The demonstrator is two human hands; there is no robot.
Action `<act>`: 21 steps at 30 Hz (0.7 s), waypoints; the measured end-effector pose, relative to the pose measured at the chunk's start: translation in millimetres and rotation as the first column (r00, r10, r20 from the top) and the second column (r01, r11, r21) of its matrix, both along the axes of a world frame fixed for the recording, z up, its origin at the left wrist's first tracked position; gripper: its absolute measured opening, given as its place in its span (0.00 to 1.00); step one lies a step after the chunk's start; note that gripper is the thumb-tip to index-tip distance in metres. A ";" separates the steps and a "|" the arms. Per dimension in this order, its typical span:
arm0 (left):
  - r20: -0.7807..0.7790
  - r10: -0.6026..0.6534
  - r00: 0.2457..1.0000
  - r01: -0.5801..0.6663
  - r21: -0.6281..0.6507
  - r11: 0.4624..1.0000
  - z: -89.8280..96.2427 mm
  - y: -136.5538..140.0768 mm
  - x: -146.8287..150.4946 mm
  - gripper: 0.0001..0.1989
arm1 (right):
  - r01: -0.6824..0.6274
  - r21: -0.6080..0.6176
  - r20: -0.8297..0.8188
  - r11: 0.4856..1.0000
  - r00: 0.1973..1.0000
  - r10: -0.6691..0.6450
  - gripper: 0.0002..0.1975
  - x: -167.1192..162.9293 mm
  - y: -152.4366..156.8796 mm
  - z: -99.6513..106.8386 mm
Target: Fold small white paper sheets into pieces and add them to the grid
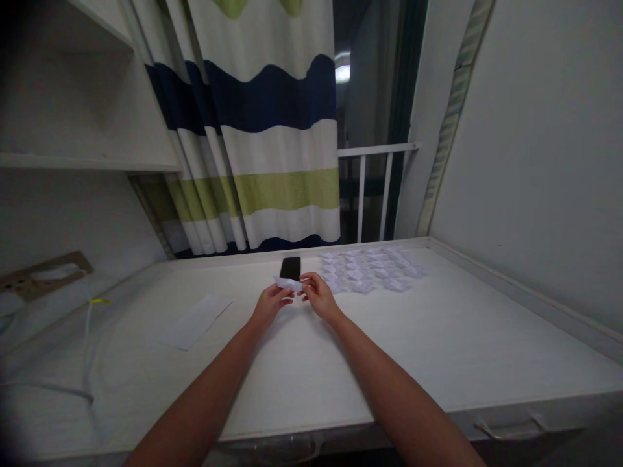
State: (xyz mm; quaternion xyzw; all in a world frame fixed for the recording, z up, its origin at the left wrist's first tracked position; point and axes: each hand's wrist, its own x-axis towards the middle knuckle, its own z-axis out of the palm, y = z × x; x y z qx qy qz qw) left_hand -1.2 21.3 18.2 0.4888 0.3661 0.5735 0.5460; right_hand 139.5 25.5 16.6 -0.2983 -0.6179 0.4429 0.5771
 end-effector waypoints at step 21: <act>-0.092 -0.026 0.995 0.026 -0.004 1.000 3.2 -5.7 1.7 0.14 | -0.029 0.006 0.057 1.000 0.998 0.028 0.11 0.9 1.3 -0.4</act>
